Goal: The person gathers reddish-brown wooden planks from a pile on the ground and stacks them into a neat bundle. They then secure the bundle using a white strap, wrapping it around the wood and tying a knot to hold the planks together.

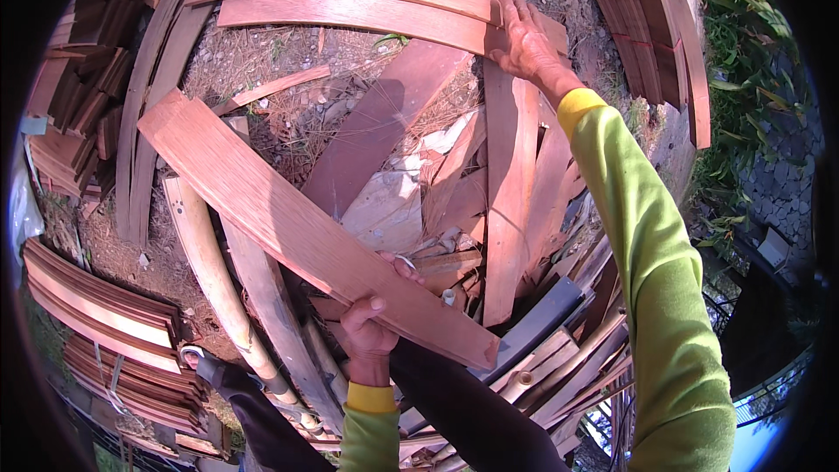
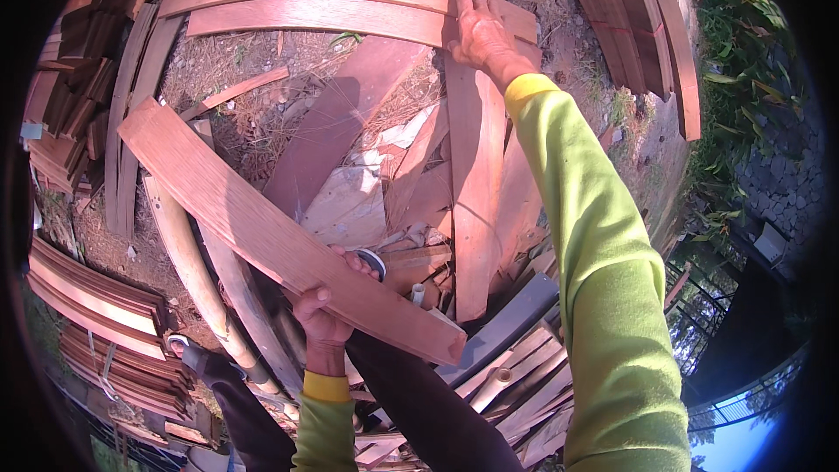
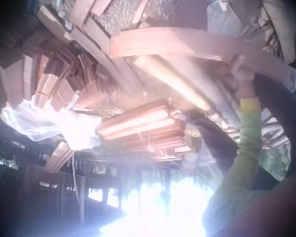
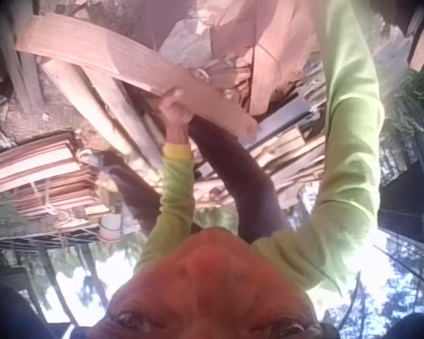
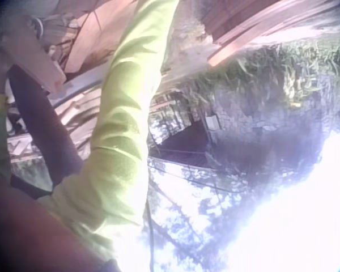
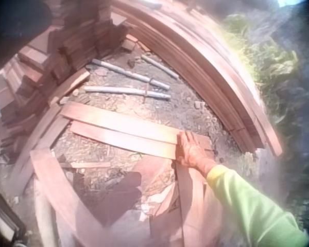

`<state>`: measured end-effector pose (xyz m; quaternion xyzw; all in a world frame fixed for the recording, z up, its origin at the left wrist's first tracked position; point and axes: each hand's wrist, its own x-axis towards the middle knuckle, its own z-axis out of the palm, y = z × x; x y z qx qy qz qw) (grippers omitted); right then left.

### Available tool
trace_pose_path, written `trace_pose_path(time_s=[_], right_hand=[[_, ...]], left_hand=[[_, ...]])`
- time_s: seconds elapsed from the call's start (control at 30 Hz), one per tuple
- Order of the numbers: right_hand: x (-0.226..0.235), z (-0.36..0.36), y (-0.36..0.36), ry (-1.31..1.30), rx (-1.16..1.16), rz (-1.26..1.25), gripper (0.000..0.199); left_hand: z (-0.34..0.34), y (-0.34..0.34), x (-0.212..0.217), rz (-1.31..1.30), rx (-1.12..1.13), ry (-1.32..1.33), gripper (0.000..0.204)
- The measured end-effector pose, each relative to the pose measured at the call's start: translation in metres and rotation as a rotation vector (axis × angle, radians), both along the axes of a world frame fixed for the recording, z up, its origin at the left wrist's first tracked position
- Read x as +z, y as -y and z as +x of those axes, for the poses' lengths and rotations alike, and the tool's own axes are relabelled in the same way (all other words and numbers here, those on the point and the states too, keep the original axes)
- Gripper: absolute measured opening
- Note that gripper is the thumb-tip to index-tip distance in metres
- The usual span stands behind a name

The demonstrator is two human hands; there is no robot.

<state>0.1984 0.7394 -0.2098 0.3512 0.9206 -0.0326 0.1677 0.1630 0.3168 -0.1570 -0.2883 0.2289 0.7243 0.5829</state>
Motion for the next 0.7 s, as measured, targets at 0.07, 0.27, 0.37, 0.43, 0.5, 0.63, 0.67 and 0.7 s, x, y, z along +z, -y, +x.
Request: trace_pose_path(time_s=[0.07,0.27,0.37,0.43,0.5,0.63,0.67,0.7], right_hand=[[-0.008,-0.015,-0.014,0.004,0.037,-0.045,0.092],[-0.006,-0.026,-0.03,0.282,-0.102,-0.074,0.091],[0.003,-0.037,-0.014,0.395,-0.063,-0.031,0.098],[-0.002,-0.008,-0.013,0.214,-0.031,-0.181,0.101],[-0.001,0.02,-0.015,0.052,-0.056,-0.453,0.102],[0.017,0.005,0.025,0.205,-0.014,-0.118,0.105],[0.013,0.01,0.024,0.209,-0.017,-0.061,0.103],[0.012,0.018,0.026,0.218,-0.029,-0.008,0.101]], left_hand=[[0.002,0.001,-0.003,-0.028,0.003,-0.023,0.06],[0.005,0.005,-0.005,-0.06,0.01,-0.012,0.059],[0.005,0.004,-0.006,-0.048,0.026,-0.005,0.059],[0.007,0.004,-0.005,-0.059,0.027,0.014,0.06],[0.008,0.006,-0.007,-0.045,0.014,-0.018,0.059],[0.008,0.01,-0.009,-0.063,0.044,0.007,0.061],[0.007,0.007,-0.005,-0.061,0.038,-0.002,0.062],[0.005,0.002,0.001,-0.062,0.023,-0.005,0.062]])
